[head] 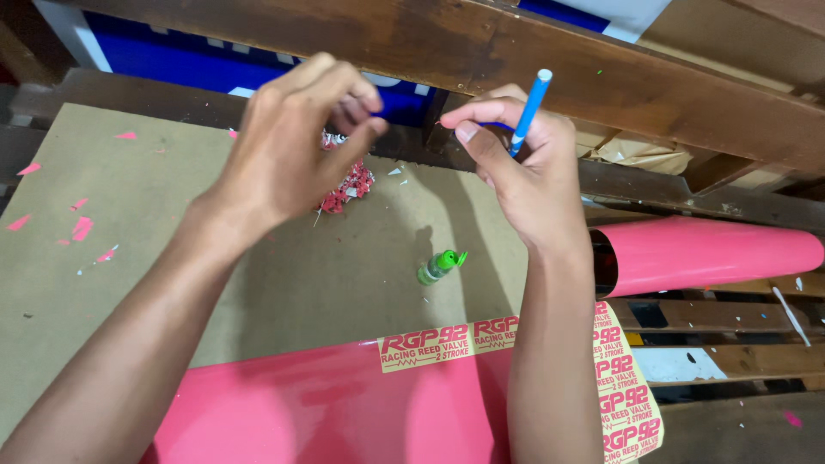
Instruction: The person uses a blue craft knife to carefully cut and remove the background material from a sheet of pink and yellow stickers. They peel away the excess vinyl, leaving the printed text and logos intact on the backing paper.
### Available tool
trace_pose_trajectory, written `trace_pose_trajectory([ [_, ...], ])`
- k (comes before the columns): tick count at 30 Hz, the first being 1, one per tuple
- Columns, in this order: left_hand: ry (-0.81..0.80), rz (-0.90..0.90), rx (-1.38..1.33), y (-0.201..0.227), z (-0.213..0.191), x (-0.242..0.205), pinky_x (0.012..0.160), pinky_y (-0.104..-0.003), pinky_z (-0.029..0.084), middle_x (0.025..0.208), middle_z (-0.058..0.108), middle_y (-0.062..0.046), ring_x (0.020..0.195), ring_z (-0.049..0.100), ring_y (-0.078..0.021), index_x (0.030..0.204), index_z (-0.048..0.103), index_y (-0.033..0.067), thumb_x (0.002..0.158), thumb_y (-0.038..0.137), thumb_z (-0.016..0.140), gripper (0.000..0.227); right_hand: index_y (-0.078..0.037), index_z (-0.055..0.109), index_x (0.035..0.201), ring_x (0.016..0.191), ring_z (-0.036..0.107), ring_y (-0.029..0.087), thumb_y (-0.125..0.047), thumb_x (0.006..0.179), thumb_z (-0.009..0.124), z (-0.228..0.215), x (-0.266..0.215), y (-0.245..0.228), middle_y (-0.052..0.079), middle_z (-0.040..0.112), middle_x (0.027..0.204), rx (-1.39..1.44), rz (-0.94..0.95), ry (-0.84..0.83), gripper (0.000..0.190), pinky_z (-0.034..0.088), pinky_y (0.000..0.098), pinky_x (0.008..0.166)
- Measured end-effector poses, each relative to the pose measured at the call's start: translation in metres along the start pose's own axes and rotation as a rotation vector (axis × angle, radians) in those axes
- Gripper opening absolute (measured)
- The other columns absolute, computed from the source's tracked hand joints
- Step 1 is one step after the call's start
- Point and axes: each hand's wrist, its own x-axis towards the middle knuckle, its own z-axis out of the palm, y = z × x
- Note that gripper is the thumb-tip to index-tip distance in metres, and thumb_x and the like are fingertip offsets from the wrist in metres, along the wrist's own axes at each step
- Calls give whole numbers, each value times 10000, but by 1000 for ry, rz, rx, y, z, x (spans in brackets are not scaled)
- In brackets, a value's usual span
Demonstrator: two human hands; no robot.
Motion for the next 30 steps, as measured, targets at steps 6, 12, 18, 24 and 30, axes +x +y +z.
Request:
trace_pose_trajectory([
  [6, 105, 116, -77, 27, 9, 2, 653, -317, 450, 801, 570, -77, 695, 571, -190, 919, 593, 18, 911, 19, 676, 84, -29, 670, 953, 566, 345, 65, -168, 911, 556, 11, 1, -3, 13, 530, 830, 134, 105, -57, 184, 270, 175, 498],
  [12, 140, 50, 27, 27, 11, 1, 619, -318, 421, 757, 571, -32, 660, 557, -167, 847, 587, 58, 891, 9, 640, 85, -35, 656, 1038, 625, 391, 74, -64, 931, 507, 11, 1, 0, 14, 505, 933, 138, 46, -118, 186, 312, 177, 505],
  [18, 60, -1, 29, 22, 8, 2, 615, -418, 340, 781, 451, -126, 666, 450, -316, 842, 450, 14, 936, 39, 461, 98, -97, 639, 1117, 700, 465, 66, -81, 932, 507, 7, 1, 3, 20, 608, 1010, -52, -49, -42, 228, 362, 181, 537],
  [24, -218, -72, 531, -18, 13, -8, 629, -490, 408, 916, 528, -120, 830, 570, -373, 1003, 564, 143, 680, 34, 593, 342, -39, 650, 1087, 565, 419, 54, -81, 938, 549, -1, 1, 2, 48, 613, 942, -30, -61, 82, 185, 330, 150, 473],
  [30, -382, -134, 335, -34, 9, -19, 606, -495, 432, 860, 633, -99, 818, 601, -370, 876, 644, 150, 850, 155, 530, 117, -128, 311, 700, 497, 214, 66, 7, 940, 504, -14, -1, 15, -23, 207, 595, 161, -133, 241, 336, 203, 241, 456],
])
